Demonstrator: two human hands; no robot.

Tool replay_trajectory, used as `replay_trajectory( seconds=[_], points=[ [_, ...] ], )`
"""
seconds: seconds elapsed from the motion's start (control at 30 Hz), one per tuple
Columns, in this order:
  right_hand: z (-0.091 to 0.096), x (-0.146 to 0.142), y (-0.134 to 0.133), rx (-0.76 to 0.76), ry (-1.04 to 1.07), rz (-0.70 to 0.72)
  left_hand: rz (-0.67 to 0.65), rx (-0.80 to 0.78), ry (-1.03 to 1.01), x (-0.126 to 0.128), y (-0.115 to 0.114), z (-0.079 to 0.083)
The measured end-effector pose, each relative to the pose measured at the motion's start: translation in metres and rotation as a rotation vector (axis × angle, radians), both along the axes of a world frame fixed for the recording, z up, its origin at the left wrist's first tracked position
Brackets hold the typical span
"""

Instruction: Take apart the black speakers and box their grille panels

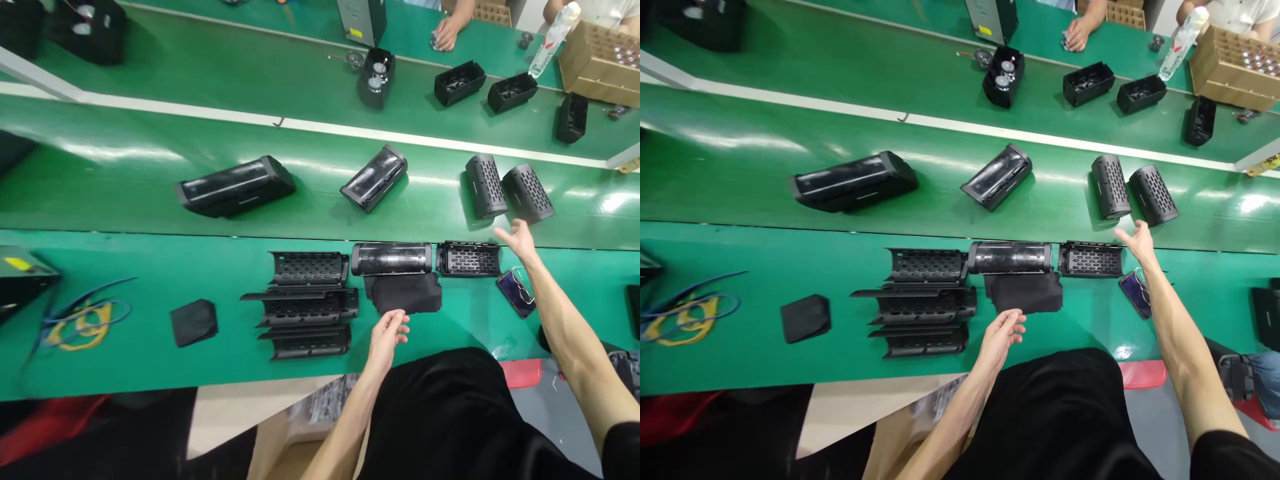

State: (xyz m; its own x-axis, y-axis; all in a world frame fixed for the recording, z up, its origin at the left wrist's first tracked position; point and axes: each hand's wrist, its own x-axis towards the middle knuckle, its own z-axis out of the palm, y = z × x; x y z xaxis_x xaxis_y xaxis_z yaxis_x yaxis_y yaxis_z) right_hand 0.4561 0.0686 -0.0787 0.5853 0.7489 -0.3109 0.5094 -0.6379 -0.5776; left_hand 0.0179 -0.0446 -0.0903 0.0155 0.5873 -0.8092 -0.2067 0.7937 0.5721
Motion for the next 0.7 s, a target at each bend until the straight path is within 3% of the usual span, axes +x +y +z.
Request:
replay_trajectory(
  seconds=[0.1, 0.17, 0.23, 0.33, 0.47, 0.53, 0.6, 0.7],
  points=[
    [0.001, -0.015, -0.031, -0.228, 0.037, 0.003, -0.035, 0.009, -0.020, 0.004, 0.010, -0.002],
    [0.003, -0.025, -0.039, -0.261, 0.041, 0.009, -0.066, 0.016, -0.041, 0.005, 0.014, -0.002],
    [0.013, -0.030, -0.043, -0.214, 0.024, -0.008, -0.087, 0.027, -0.048, 0.005, 0.014, -0.001],
    [0.042, -0.027, -0.057, -0.095, 0.049, 0.001, -0.094, 0.070, -0.068, 0.001, 0.006, -0.001],
    [0.084, -0.032, -0.091, 0.189, 0.206, 0.038, 0.018, 0.139, -0.157, -0.002, -0.009, 0.004],
    [0.093, -0.050, -0.109, 0.186, 0.303, 0.090, 0.066, 0.167, -0.291, -0.001, -0.014, 0.010],
    [0.092, -0.080, -0.126, 0.099, 0.449, 0.182, 0.062, 0.178, -0.443, -0.001, -0.018, 0.017],
    [0.071, -0.134, -0.145, -0.014, 0.671, 0.330, 0.015, 0.121, -0.511, -0.009, -0.029, 0.024]
  ],
)
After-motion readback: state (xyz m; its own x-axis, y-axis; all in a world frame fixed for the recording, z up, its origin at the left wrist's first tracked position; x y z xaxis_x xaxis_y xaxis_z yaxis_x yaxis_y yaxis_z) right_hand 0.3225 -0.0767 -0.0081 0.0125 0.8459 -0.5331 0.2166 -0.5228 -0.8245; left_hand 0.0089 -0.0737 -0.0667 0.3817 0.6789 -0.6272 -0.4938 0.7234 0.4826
